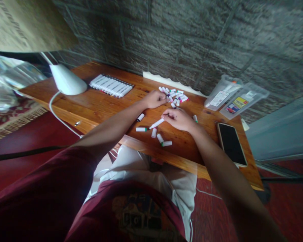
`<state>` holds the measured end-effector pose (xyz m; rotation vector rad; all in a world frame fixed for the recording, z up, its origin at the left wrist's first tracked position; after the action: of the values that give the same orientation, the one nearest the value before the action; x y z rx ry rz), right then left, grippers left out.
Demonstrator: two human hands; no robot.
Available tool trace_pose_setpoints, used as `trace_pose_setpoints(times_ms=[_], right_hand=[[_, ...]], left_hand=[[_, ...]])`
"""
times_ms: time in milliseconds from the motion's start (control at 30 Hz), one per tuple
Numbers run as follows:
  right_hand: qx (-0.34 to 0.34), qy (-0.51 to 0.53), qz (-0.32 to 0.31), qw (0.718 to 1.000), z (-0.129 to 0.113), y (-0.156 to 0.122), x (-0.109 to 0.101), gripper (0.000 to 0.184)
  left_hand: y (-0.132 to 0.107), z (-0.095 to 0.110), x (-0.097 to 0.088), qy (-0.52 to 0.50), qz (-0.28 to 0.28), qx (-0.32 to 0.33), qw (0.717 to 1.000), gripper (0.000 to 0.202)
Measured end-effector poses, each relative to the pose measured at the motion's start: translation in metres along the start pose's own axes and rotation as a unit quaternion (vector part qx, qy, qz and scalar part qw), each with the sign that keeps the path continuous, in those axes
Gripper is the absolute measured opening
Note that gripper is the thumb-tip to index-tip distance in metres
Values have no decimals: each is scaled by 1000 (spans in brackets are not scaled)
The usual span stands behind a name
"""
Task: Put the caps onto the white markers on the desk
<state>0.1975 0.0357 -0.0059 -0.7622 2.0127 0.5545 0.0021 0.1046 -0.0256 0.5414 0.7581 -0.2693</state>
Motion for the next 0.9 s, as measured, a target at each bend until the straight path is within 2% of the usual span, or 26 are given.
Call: trace_pose_setpoints(times_ms=[900], right_hand=[[3,4,1,1000,-3,-1,-3,33]], left_hand=[[0,2,-2,-4,-7,1,1000,47]])
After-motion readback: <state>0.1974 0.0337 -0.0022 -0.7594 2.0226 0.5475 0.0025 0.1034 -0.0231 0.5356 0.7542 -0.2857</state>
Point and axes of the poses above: each hand's wrist, its own y-axis towards the middle knuckle, its own x-axis out of the palm, z = x × y, the point moved 1 cm from there along y, towards the middle knuckle, and after that the axes turned 4 degrees about -y, right-handed, at the moved point
